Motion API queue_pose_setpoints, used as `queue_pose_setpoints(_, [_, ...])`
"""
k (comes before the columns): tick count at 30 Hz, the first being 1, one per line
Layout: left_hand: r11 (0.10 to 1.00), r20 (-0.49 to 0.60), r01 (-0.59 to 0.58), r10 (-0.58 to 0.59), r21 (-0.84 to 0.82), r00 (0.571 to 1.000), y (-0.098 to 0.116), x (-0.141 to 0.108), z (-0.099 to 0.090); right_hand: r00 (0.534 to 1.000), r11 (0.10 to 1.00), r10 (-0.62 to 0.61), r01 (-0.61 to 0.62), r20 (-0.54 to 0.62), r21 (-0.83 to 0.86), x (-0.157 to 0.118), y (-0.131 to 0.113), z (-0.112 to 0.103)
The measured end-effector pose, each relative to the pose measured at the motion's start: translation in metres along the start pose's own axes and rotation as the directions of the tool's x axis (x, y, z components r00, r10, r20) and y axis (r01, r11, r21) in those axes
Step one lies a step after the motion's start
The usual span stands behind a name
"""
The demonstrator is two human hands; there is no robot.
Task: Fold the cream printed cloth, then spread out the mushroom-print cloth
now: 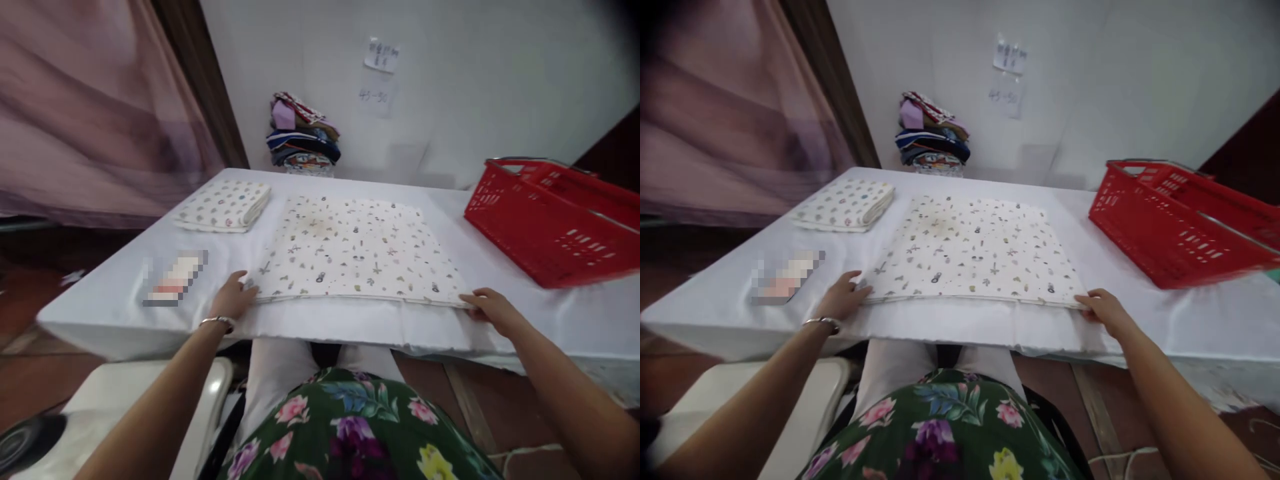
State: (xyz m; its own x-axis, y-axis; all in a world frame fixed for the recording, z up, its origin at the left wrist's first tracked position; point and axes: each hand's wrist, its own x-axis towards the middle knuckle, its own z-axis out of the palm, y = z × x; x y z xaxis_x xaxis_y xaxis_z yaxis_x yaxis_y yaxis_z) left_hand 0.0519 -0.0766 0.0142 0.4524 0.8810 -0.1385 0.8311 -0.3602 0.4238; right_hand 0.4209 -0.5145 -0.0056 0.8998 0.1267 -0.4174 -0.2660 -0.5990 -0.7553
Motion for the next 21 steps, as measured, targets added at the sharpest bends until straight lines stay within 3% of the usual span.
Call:
queue_pose_setpoints(4, [0.997,0.044,0.015,-0.018,0.074,0.999,0.002,-0.003,0.001,0.994,0.91,-0.101,0.072,-0.049,-0.409,0.015,0.004,0.0])
queue_pose_setpoints(6, [0.994,0.048,0.017,-0.022,0.111,0.999,-0.001,-0.003,0.002,0.98,0.782,-0.198,0.14,-0.028,-0.607,0.018,0.005,-0.003])
queue_pose_setpoints(8, [0.994,-0.003,-0.004,0.005,0.111,1.0,-0.006,-0.004,0.003,0.936,0.624,-0.349,0.205,-0.035,-0.754,0.015,0.006,-0.005])
queue_pose_setpoints(9, [0.994,-0.066,-0.035,0.042,0.105,0.997,-0.007,-0.006,0.004,0.885,0.545,-0.464,0.253,-0.037,-0.8,0.011,0.006,-0.004])
queue_pose_setpoints(11, [0.981,-0.219,-0.164,0.184,0.106,0.958,-0.005,-0.011,0.009,0.717,0.399,-0.697,0.416,0.025,-0.817,0.0,0.005,0.005])
queue_pose_setpoints(13, [0.917,-0.288,-0.376,0.399,0.133,0.87,0.005,-0.018,0.019,0.516,0.256,-0.84,0.649,0.167,-0.717,-0.015,0.0,0.025])
queue_pose_setpoints(14, [0.855,-0.263,-0.497,0.518,0.145,0.814,0.013,-0.022,0.026,0.439,0.202,-0.866,0.744,0.239,-0.637,-0.023,-0.004,0.037])
queue_pose_setpoints(16, [0.698,-0.151,-0.702,0.716,0.142,0.682,0.032,-0.03,0.04,0.351,0.137,-0.866,0.851,0.355,-0.506,-0.037,-0.015,0.066])
queue_pose_setpoints(18, [0.58,-0.05,-0.805,0.814,0.122,0.579,0.05,-0.035,0.054,0.292,0.096,-0.855,0.901,0.428,-0.424,-0.047,-0.026,0.093])
queue_pose_setpoints(19, [0.554,-0.022,-0.825,0.832,0.113,0.555,0.056,-0.036,0.059,0.26,0.073,-0.852,0.919,0.454,-0.388,-0.05,-0.031,0.104])
queue_pose_setpoints(21, [0.549,-0.01,-0.83,0.835,0.1,0.551,0.065,-0.035,0.068,0.213,0.034,-0.841,0.938,0.497,-0.344,-0.053,-0.038,0.121])
